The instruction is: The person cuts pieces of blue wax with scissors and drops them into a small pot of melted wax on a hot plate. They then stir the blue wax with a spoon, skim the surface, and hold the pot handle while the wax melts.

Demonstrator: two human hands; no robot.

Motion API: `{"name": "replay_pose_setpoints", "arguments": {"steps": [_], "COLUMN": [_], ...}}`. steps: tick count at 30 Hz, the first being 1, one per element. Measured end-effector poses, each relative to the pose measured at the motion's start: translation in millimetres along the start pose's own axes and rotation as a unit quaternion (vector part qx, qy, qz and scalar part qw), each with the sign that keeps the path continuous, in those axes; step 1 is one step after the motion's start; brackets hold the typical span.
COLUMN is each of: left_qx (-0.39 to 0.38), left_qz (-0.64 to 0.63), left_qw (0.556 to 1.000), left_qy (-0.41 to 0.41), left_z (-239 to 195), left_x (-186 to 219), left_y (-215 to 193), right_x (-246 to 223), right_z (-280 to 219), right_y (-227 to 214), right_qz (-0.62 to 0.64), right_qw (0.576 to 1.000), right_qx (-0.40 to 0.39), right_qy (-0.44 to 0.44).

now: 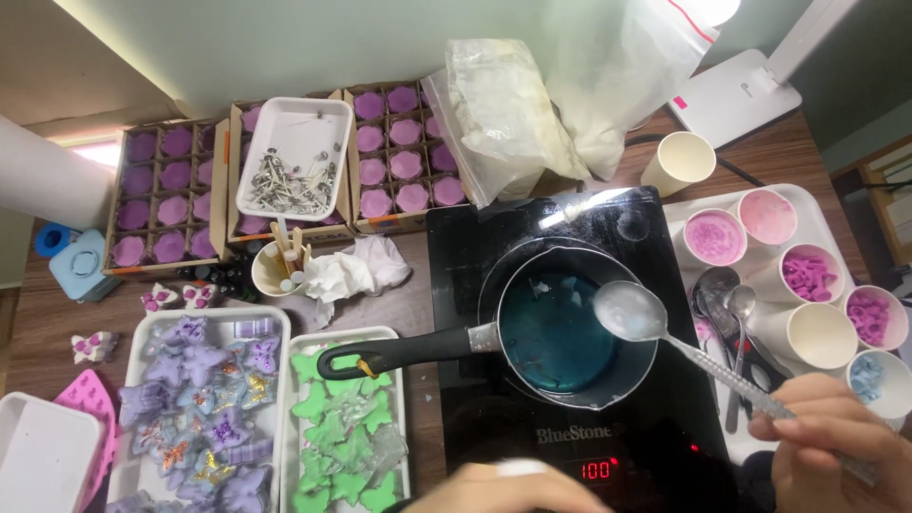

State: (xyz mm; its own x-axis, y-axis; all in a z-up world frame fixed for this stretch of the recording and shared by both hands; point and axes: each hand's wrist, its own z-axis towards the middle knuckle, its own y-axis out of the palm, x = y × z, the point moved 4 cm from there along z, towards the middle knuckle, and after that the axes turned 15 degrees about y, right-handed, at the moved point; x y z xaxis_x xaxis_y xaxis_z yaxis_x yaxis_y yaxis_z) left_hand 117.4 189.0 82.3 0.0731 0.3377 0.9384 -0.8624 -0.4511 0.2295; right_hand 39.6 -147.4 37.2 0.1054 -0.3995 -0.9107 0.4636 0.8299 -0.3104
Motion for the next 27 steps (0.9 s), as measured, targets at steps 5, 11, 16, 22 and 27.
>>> {"name": "replay_pose_setpoints", "arguments": {"steps": [5,11,16,22,27], "left_qx": [0.233,0.273,0.239,0.232,0.231], "left_qz": [0.397,0.671,0.717,0.745,0.762], "left_qw": [0.859,0.684,0.654,0.625,0.605], "left_qy": [0.225,0.087,0.029,0.009,-0.004], "left_z": [-45,-37,-32,-30,-30], "left_x": [7,12,1,-3,-6], "left_y": [-45,-64,-68,-69,-68], "right_x": [-39,-70,-81,-86,-78], "right_z": [38,62,73,68,56], "right_y": [42,82,103,116,109], "right_qz": [-0.066,-0.254,-0.306,-0.251,-0.205], "right_qw": [0.998,0.962,0.938,0.930,0.914], "right_qx": [-0.017,-0.059,-0.110,-0.222,-0.316], "right_qy": [-0.019,-0.075,-0.117,-0.148,-0.150]}}
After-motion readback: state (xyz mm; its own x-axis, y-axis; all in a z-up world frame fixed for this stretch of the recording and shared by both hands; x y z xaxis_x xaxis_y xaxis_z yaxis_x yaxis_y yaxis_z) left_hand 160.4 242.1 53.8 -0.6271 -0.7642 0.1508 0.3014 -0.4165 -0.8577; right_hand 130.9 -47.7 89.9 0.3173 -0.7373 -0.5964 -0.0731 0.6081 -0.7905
